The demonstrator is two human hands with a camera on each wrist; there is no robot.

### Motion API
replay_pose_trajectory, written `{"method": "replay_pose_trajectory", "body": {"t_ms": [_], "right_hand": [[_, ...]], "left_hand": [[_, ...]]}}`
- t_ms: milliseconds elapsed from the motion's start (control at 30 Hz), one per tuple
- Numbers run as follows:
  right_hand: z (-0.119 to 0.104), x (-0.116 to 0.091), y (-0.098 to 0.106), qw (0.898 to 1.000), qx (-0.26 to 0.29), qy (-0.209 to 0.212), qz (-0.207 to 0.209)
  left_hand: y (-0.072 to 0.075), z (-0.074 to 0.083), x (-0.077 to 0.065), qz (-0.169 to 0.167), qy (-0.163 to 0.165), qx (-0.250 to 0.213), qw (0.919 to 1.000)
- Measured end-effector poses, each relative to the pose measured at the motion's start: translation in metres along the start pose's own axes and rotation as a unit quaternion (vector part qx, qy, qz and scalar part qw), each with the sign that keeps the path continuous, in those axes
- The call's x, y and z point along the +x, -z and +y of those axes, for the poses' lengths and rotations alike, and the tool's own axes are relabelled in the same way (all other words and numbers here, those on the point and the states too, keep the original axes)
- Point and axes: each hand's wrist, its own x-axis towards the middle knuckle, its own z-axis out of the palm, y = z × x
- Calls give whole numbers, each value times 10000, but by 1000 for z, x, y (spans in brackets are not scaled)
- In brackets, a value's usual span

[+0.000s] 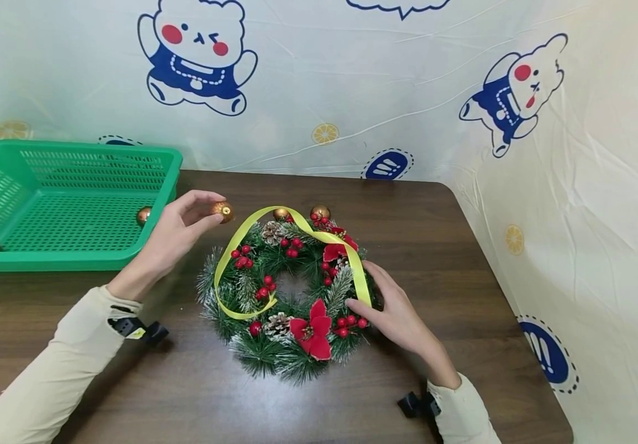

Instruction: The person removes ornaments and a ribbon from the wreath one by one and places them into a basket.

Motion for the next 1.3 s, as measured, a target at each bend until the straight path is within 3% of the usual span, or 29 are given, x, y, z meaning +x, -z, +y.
{"method": "replay_pose_trajectory", "body": {"t_ms": [567, 867, 1300], "right_hand": [[-1, 0, 0, 10000, 20, 53, 0], [-1, 0, 0, 10000, -5, 29, -3], [-1, 0, 0, 9999, -48, 91, 18]], "left_hand": [[15, 14, 0, 303, -233, -244, 9990], [22, 18, -1, 391, -157, -145, 9990], [34, 28, -1, 569, -292, 66, 9979]]}}
